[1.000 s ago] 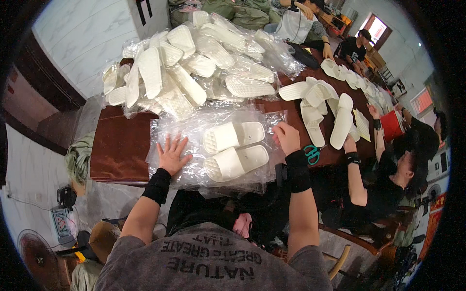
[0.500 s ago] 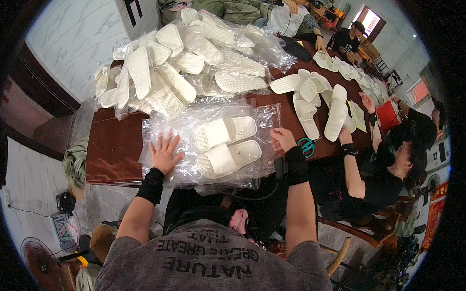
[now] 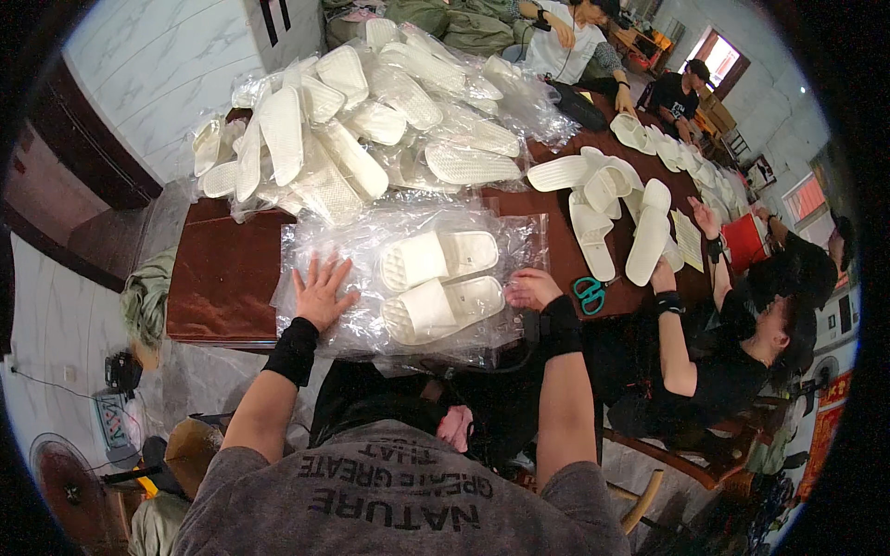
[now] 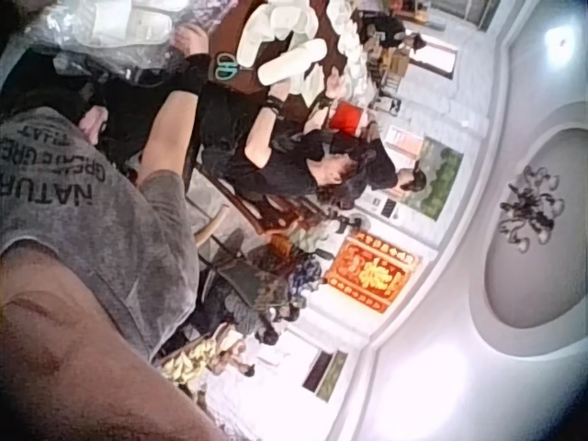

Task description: Organize and prepare white shoe soles by moving them from sacks to a work table and arranging them.

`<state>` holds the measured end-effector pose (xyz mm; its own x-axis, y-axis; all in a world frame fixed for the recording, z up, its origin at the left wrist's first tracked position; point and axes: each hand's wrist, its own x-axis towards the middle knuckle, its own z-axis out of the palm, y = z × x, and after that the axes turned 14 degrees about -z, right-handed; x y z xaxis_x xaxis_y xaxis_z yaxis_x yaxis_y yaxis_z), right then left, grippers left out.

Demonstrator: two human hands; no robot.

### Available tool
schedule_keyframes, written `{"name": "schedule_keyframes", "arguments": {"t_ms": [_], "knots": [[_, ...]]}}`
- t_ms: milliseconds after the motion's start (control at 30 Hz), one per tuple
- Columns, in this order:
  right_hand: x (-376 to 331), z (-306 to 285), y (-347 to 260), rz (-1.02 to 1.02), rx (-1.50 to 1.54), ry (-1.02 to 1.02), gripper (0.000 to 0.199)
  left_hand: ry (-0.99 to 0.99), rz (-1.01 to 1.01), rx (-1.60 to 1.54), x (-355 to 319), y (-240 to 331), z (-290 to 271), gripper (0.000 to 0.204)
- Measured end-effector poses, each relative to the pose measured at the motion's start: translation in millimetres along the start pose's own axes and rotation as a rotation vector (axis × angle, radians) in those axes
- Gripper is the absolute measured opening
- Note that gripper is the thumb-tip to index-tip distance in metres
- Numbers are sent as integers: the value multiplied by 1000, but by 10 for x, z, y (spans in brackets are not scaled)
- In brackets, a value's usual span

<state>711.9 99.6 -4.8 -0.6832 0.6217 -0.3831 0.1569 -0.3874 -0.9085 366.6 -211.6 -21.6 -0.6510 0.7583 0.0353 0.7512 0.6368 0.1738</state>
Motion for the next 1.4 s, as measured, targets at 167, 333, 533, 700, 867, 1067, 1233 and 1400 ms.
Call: {"name": "schedule_keyframes", "arguments": {"t_ms": [167,333,533,700,867,1067,1233,1400], "knots": [[-34,170,-163,-251,160,-113,23,30,0,-4,-16,-42,-7,70],[105,398,-179,-67,-494,-95,37,29,-5,-16,-14,-32,-8,69],[59,412,-143,-394,-218,-318,19,21,-4,-19,21,11,0,70],[36,644,-203,-315,-60,-99,19,51,-7,-18,-12,-50,26,69],[154,486,318,-303,109,49,19,43,3,-30,2,1,8,68],[213,463,124,-193,-166,190,27,58,4,-38,-22,-31,1,67],[243,795,-88,-264,-318,138,25,28,-22,9,-33,-105,28,68],[231,773,102,-403,-95,-38,27,47,9,-3,4,-43,35,68]]}}
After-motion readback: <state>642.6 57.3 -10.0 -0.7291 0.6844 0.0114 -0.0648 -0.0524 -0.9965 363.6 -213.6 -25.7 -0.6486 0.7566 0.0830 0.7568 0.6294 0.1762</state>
